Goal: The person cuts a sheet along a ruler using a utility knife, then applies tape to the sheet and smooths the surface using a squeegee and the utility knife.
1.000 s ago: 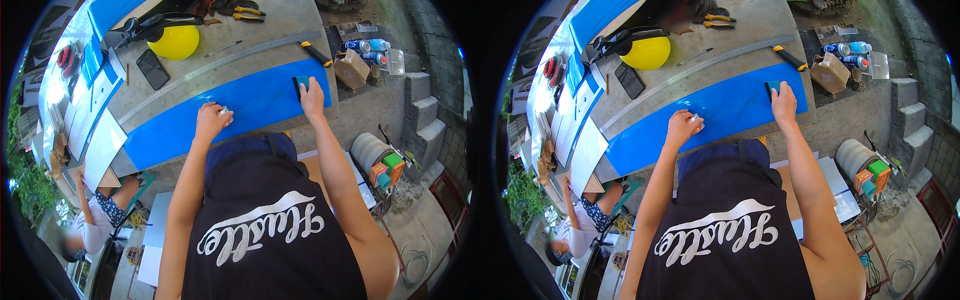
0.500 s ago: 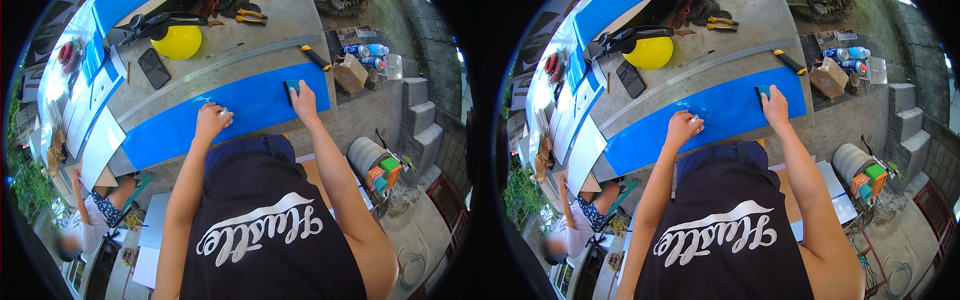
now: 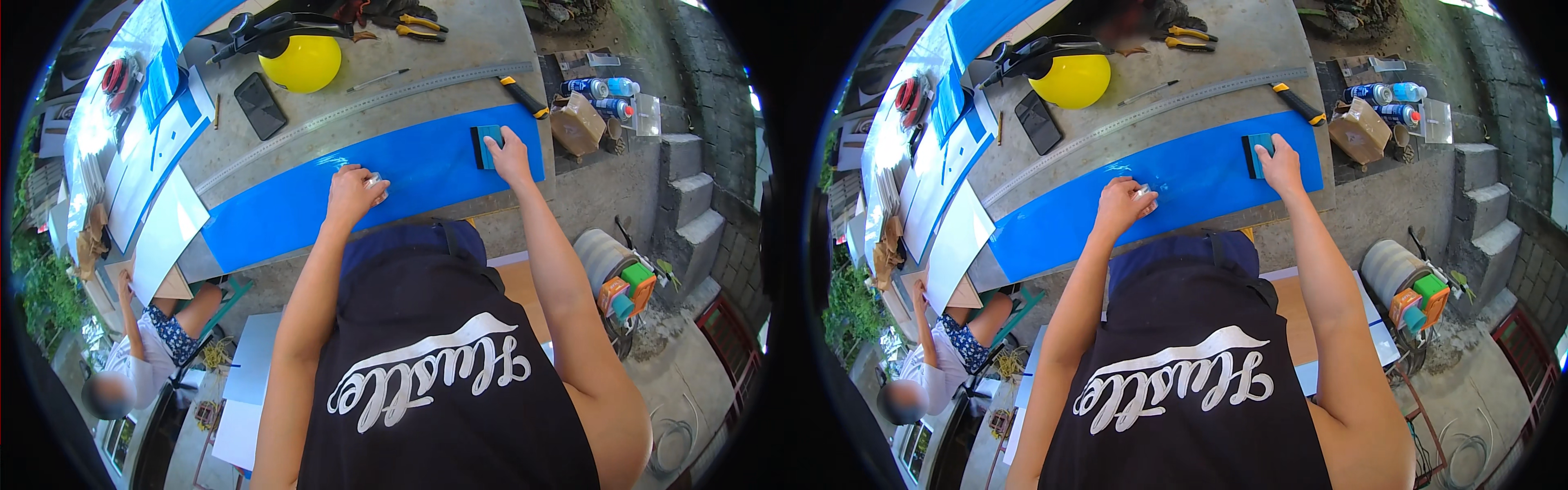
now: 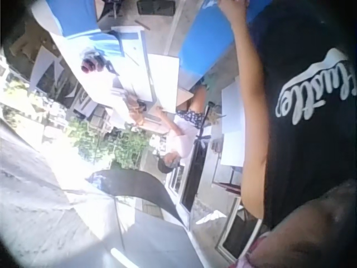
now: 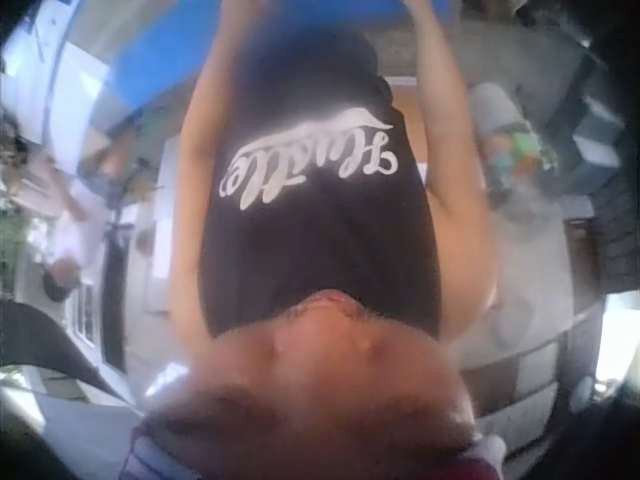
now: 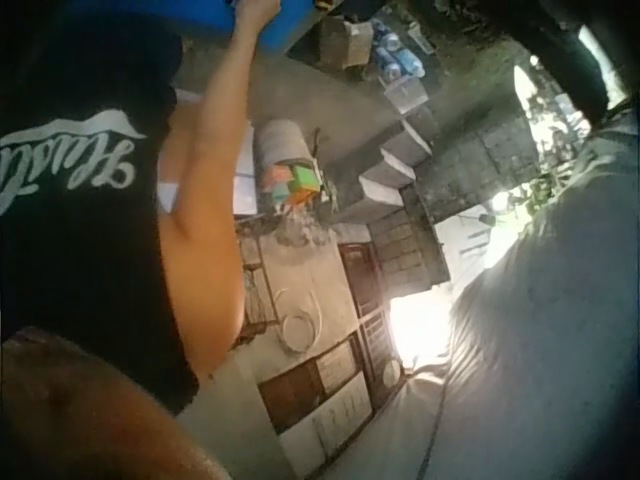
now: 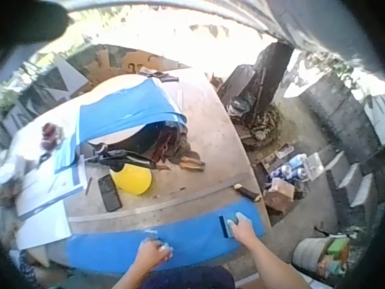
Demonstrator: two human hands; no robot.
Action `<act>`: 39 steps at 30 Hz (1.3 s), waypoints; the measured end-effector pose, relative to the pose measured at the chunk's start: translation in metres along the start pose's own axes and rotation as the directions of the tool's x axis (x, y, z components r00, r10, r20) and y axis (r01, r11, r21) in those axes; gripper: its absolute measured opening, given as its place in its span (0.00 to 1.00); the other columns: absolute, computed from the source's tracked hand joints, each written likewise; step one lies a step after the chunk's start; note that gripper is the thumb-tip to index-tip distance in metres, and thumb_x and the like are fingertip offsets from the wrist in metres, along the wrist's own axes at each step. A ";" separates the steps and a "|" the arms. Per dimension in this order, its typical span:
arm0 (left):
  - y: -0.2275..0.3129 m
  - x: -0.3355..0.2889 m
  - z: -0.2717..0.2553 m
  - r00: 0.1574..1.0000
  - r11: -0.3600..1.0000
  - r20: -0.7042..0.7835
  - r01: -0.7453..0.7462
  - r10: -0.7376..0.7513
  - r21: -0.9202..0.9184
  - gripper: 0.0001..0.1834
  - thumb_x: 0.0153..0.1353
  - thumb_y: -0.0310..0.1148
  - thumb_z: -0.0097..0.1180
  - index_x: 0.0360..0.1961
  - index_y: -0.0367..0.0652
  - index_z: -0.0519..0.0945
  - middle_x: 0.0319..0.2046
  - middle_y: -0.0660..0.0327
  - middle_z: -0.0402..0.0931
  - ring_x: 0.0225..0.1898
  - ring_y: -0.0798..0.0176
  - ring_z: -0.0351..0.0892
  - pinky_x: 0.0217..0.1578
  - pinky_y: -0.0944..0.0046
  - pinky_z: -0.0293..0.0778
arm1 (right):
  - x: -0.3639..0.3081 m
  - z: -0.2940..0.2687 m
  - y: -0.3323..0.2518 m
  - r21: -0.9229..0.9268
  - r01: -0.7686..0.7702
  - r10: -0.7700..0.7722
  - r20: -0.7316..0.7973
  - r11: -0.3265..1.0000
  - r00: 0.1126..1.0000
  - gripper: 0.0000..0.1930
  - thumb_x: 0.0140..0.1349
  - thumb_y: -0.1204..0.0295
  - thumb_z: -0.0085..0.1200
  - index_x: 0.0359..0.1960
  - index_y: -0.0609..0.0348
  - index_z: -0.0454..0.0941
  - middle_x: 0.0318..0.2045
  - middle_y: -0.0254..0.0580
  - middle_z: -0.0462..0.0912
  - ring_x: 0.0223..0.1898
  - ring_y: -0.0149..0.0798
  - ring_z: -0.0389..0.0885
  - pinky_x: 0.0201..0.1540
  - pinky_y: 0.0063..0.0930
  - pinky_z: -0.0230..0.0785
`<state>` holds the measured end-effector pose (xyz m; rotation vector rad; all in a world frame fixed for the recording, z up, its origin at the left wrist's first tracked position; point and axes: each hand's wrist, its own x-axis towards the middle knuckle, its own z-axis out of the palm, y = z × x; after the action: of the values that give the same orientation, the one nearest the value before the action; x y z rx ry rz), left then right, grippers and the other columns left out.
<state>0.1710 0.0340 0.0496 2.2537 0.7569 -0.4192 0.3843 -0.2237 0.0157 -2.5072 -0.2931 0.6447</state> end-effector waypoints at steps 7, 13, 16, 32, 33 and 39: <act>-0.003 0.000 0.004 0.999 0.998 -0.037 -0.023 0.021 -0.051 0.20 0.51 0.46 0.68 0.31 0.36 0.86 0.39 0.46 0.83 0.52 0.45 0.78 0.52 0.52 0.73 | -0.005 0.011 -0.024 -0.023 0.027 -0.025 0.106 0.999 0.994 0.17 0.63 0.63 0.60 0.32 0.65 0.69 0.27 0.57 0.79 0.34 0.60 0.79 0.35 0.46 0.68; 0.002 0.000 0.002 1.000 0.999 -0.023 -0.014 0.013 -0.047 0.21 0.51 0.47 0.68 0.30 0.36 0.86 0.39 0.45 0.83 0.54 0.45 0.77 0.53 0.51 0.73 | -0.012 0.028 -0.033 0.010 0.068 -0.068 0.164 0.998 0.984 0.16 0.62 0.64 0.61 0.30 0.64 0.69 0.27 0.57 0.79 0.34 0.61 0.79 0.35 0.47 0.68; -0.001 0.000 0.005 1.000 0.999 -0.021 -0.015 0.014 -0.044 0.21 0.51 0.47 0.68 0.30 0.36 0.86 0.39 0.45 0.83 0.55 0.45 0.77 0.53 0.51 0.73 | -0.016 0.039 -0.040 0.018 0.051 -0.054 0.181 0.999 0.982 0.16 0.61 0.63 0.61 0.30 0.63 0.69 0.28 0.58 0.79 0.35 0.62 0.79 0.36 0.50 0.68; 0.004 0.001 0.000 1.000 0.999 0.013 0.010 -0.009 -0.037 0.23 0.51 0.49 0.67 0.33 0.36 0.86 0.44 0.44 0.82 0.52 0.44 0.78 0.51 0.51 0.75 | -0.009 0.026 -0.020 -0.047 0.021 -0.015 0.124 0.999 0.992 0.18 0.61 0.60 0.61 0.32 0.63 0.72 0.30 0.58 0.80 0.37 0.63 0.79 0.37 0.48 0.70; 0.003 0.001 0.002 1.000 0.999 0.012 0.012 -0.011 -0.037 0.23 0.51 0.49 0.67 0.33 0.36 0.86 0.44 0.44 0.82 0.52 0.44 0.78 0.51 0.51 0.75 | -0.006 0.019 -0.013 -0.047 0.019 -0.014 0.100 0.999 0.995 0.18 0.61 0.59 0.61 0.32 0.64 0.72 0.30 0.58 0.80 0.37 0.62 0.79 0.37 0.47 0.69; 0.005 0.001 -0.002 0.999 0.999 0.031 0.033 -0.032 -0.041 0.23 0.52 0.49 0.67 0.33 0.36 0.86 0.44 0.44 0.82 0.53 0.45 0.78 0.51 0.51 0.74 | 0.013 -0.018 0.020 -0.174 0.021 -0.015 0.035 0.985 0.999 0.19 0.61 0.59 0.61 0.31 0.64 0.72 0.29 0.58 0.80 0.35 0.61 0.79 0.36 0.48 0.69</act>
<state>0.1749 0.0329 0.0526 2.1942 0.7804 -0.4482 0.4054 -0.2436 0.0133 -2.6586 -0.3994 0.6808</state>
